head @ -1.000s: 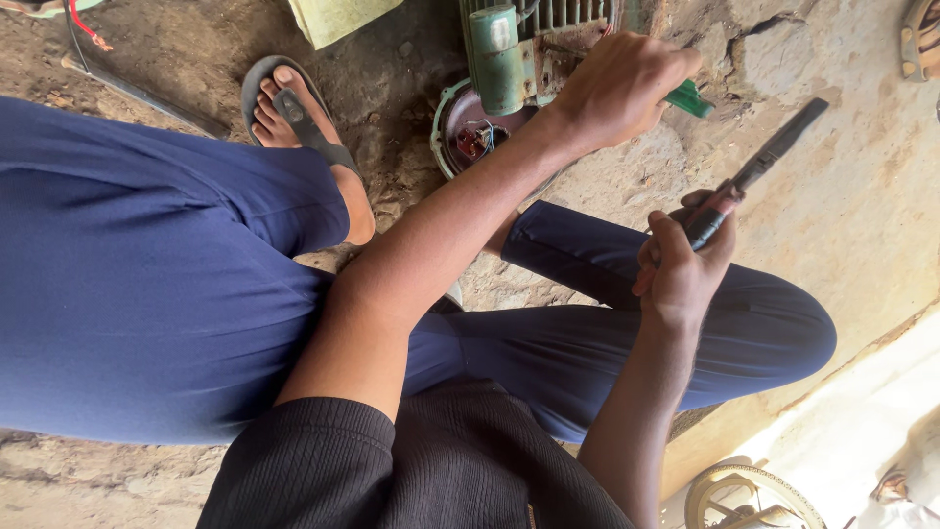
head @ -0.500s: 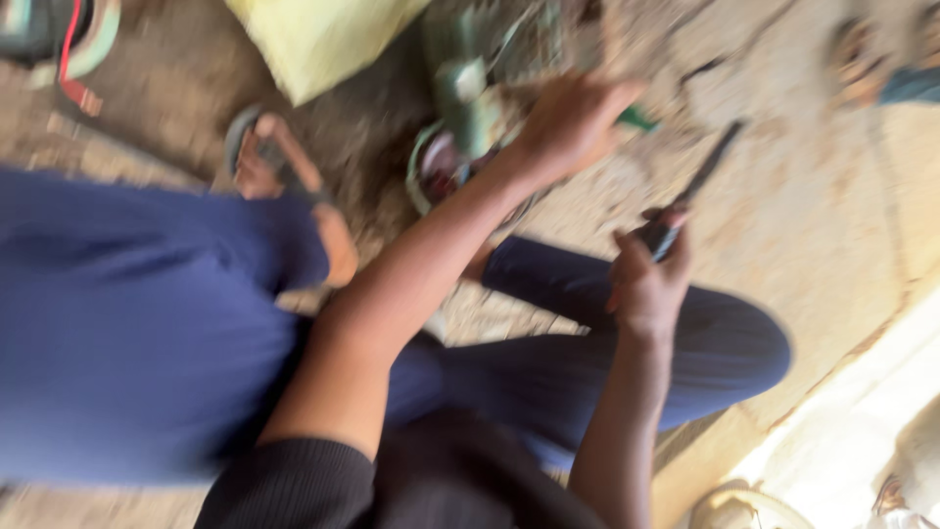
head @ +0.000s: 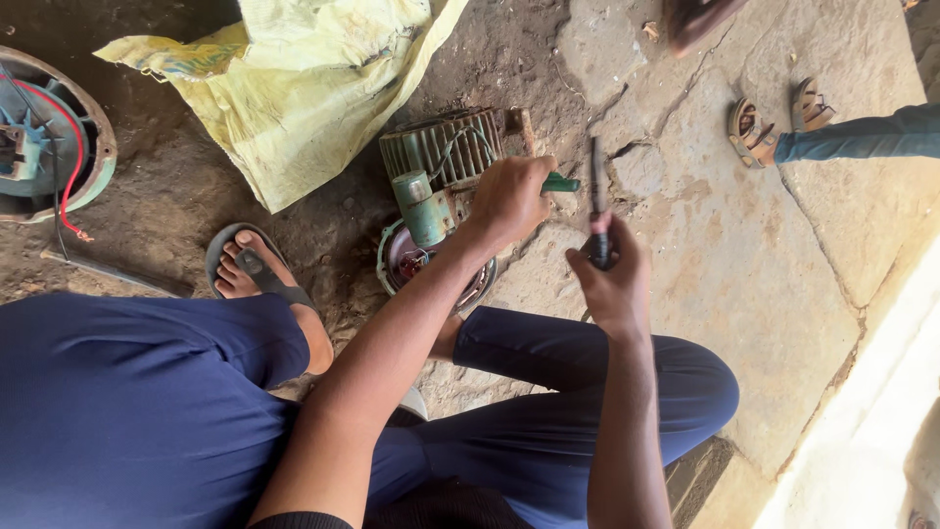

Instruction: The person sits on the ground repairing an electric water pump. They unscrew and remove the pump's terminal cover by hand, handle the internal wiring, then use a screwdriver and a file on the pump housing and parts, repositioning the pump body on the ground as they work.

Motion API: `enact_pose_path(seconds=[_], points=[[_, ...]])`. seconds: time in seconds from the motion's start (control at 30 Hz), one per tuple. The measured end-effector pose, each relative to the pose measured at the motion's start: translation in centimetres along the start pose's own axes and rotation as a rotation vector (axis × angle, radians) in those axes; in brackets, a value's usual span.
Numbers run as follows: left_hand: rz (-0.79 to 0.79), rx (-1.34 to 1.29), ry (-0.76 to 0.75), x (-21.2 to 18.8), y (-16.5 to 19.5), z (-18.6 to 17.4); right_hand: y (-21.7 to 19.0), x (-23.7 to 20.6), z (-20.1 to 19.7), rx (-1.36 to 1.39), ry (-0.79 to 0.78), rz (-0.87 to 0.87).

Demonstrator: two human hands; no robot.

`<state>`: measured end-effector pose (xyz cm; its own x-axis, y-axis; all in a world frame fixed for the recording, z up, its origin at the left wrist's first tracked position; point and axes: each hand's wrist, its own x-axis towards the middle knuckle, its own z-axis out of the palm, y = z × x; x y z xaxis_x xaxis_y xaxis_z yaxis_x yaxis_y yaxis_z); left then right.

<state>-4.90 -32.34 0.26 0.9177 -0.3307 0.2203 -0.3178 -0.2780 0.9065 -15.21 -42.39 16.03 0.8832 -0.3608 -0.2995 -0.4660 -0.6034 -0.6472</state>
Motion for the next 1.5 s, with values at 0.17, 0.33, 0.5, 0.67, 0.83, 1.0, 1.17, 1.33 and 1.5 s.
enact_pose_path(seconds=[0.17,0.33,0.5,0.67,0.83,1.0,1.17,1.33,1.5], points=[[0.057,-0.006,0.087,0.3,0.2,-0.3,1.0,0.9,0.5,-0.042,0.015,-0.062],[0.001,0.016,0.034,0.5,0.3,-0.5,3.6,1.5,-4.9,-0.326,-0.044,-0.107],[0.002,0.063,0.02,0.6,0.6,-0.9,3.8,0.9,-14.5,0.456,0.324,-0.279],[-0.018,0.04,0.009,0.3,0.9,-1.0,4.0,2.5,-7.4,0.448,0.723,-0.378],[0.083,0.031,0.088,0.0,1.5,-1.3,8.3,1.0,3.4,0.41,0.0,-0.064],[0.032,-0.077,-0.084,-0.6,2.9,-1.0,7.4,-2.3,1.6,0.663,0.203,0.265],[0.109,-0.012,-0.066,-1.3,3.4,-0.1,2.4,-4.0,1.2,0.743,0.192,0.285],[0.189,-0.149,0.072,-1.9,3.6,0.6,2.8,-5.2,2.0,0.567,0.126,0.288],[0.198,-0.037,0.101,-2.0,3.0,1.1,4.7,-5.1,1.7,0.593,0.138,0.278]])
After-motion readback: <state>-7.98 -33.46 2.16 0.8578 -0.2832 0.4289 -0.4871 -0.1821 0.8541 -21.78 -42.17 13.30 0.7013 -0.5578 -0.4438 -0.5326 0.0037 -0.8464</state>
